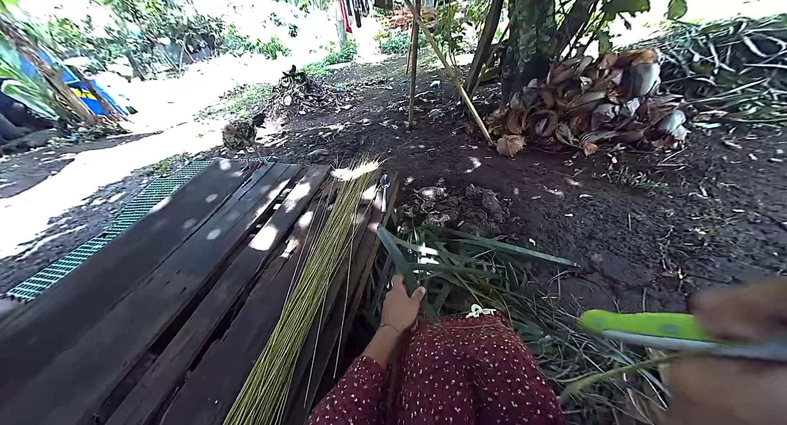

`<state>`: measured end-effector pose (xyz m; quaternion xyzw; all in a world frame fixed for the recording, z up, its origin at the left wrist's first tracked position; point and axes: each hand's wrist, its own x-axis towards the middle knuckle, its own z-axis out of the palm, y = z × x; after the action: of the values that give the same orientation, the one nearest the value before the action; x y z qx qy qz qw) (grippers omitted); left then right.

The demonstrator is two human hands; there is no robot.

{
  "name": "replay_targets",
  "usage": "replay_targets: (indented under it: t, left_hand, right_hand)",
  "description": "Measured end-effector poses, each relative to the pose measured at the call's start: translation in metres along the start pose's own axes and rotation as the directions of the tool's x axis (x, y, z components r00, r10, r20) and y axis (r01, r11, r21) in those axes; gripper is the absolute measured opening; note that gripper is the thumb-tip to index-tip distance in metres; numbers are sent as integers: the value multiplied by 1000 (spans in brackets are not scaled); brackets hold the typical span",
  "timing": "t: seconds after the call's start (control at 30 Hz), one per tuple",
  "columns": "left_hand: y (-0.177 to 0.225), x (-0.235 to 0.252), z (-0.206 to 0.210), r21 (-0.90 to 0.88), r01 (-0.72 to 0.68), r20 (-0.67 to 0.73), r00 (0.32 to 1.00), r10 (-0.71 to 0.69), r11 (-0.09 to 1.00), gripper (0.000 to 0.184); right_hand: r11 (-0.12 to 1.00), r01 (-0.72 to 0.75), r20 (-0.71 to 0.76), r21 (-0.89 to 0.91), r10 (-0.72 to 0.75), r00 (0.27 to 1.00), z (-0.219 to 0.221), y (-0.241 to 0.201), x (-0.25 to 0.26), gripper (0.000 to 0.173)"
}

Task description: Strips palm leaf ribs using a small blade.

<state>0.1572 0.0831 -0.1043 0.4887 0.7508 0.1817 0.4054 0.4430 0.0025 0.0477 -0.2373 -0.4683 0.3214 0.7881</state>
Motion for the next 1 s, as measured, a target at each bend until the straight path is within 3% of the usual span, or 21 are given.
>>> replay_targets:
  t: [0.03,0.07,0.1,0.13,0.17,0.23,0.3,0.47,0.63,0.67,0.7,0.77,0.8,0.9,0.93,1.0]
  left_hand:
    - [5,-3,5,-21,-28,-8,1000,28,999,72]
    - [8,-4,7,-37,-66,-28,998,65,997,77]
    - [8,-5,10,-51,-109,-55,993,106,993,82]
    - [4,-7,13,-59,-157,-95,984,151,986,83]
    - [1,-10,15,-76,-210,-142,970,198,975,80]
    - [-4,-22,11,-131,-307,-187,941,281,943,67]
    - [-9,-38,4,-249,-367,-159,928,336,896,51]
    - [-9,-95,-5,-546,-431,-71,878,473,719,30]
    - [3,-148,0,-633,-497,-56,794,605,593,25]
    - [5,-155,3,-681,-473,-55,795,605,559,24]
    - [6,-160,7,-725,-444,-67,806,587,527,22]
    - [6,-164,15,-782,-393,-100,845,525,484,16]
    - [5,-164,18,-795,-376,-112,862,494,477,15]
    - [2,-164,22,-806,-369,-147,882,447,463,17]
    - [3,-164,22,-812,-370,-155,882,444,451,17]
    - [5,-162,22,-819,-366,-154,883,443,443,18]
  right_hand:
    - [978,-205,159,-47,210,965,21,5,-8,25]
    - [913,-380,351,-149,408,843,38,13,-19,28]
    - [828,-481,529,-289,557,641,48,22,-31,34]
    - [754,-513,629,-411,642,439,56,31,-42,38]
    - [706,-513,668,-488,681,302,63,38,-52,39]
    - [653,-538,687,-533,705,176,69,47,-67,38]
    - [632,-604,685,-486,704,185,70,50,-77,35]
    - [637,-709,567,-302,718,403,69,56,-82,29]
    - [712,-693,430,-113,664,612,75,70,-72,55]
    - [710,-696,442,-113,663,604,78,72,-67,55]
    - [698,-698,501,-160,667,552,80,74,-62,52]
    - [666,-682,649,-303,668,364,85,80,-47,48]
    - [662,-676,660,-325,671,339,90,84,-40,47]
    - [659,-691,498,-296,724,477,111,99,-22,44]
    - [642,-692,503,-330,740,446,115,104,-18,42]
    - [601,-665,618,-442,742,260,121,114,-13,43]
